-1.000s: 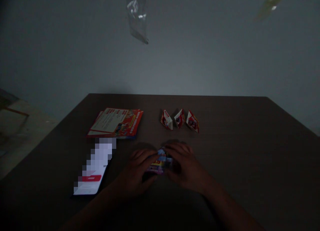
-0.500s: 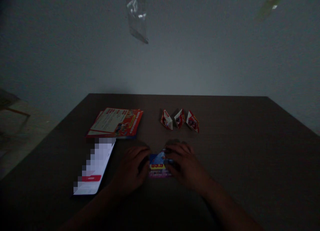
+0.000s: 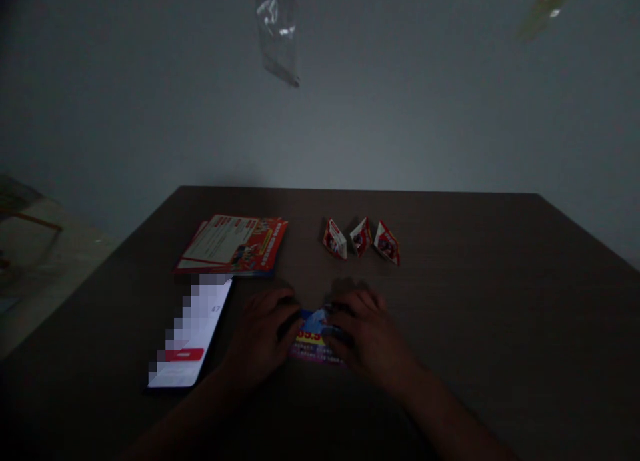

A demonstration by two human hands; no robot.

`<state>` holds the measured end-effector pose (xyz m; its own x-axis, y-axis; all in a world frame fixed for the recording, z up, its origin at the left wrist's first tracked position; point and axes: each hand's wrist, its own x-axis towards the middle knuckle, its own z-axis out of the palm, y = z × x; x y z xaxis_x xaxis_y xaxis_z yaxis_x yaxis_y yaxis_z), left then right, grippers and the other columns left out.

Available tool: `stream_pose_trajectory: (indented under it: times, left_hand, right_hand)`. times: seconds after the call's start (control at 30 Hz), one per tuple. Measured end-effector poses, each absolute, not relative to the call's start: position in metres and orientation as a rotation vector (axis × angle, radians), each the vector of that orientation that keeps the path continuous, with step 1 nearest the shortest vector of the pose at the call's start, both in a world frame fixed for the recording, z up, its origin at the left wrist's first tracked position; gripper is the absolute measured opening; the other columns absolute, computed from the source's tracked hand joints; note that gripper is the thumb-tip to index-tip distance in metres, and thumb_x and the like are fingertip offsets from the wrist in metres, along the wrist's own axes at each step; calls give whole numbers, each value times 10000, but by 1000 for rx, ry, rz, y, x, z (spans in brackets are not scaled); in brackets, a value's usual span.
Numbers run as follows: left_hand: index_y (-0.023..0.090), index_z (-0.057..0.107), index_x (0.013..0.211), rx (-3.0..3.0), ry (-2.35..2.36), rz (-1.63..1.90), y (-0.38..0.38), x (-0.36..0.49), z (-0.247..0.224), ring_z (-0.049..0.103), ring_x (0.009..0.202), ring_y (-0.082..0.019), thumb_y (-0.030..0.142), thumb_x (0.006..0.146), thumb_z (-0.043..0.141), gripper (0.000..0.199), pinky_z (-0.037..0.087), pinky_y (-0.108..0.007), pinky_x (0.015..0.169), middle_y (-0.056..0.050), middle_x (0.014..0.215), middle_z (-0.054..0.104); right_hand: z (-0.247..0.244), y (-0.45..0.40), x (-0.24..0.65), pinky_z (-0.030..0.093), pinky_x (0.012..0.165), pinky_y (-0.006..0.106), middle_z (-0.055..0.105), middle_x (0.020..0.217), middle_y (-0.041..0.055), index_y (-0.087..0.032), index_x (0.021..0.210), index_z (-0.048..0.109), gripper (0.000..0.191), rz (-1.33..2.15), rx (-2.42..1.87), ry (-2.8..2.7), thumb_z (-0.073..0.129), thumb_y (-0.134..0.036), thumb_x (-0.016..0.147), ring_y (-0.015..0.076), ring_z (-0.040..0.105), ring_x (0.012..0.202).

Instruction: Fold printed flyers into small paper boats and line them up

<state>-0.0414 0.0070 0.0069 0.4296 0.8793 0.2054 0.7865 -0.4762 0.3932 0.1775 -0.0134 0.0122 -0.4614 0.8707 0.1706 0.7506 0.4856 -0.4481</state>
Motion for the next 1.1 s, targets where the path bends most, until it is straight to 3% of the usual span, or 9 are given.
stream_pose_trajectory:
  times: [0.53,0.9,1.1]
  left_hand:
    - [187,645,929,2324,1374,580,6,-40,7,498,1071,-237,138,809,570,150,365,-431,936,-67,1116,576]
    - [182,613,894,2330,1255,578,5,-36,7,540,875,-207,116,811,554,122,390,-381,825,-42,885,633]
    - [187,599,854,2236,1324,639,5,-35,5,551,836,-202,91,761,592,134,422,-362,787,-35,862,631]
  right_hand:
    - [15,-14,175,349,885,455,608,1128,74,-261,1020,652,214,452,-1382,-2358,638,-284,808,265,513,1040]
    - [16,-14,175,336,907,463,604,1133,67,-265,996,651,182,438,-1390,-2372,628,-287,817,264,509,1054]
    - [13,-14,173,346,883,472,609,1131,67,-317,1076,646,233,382,-1365,-2381,597,-298,849,267,521,1040]
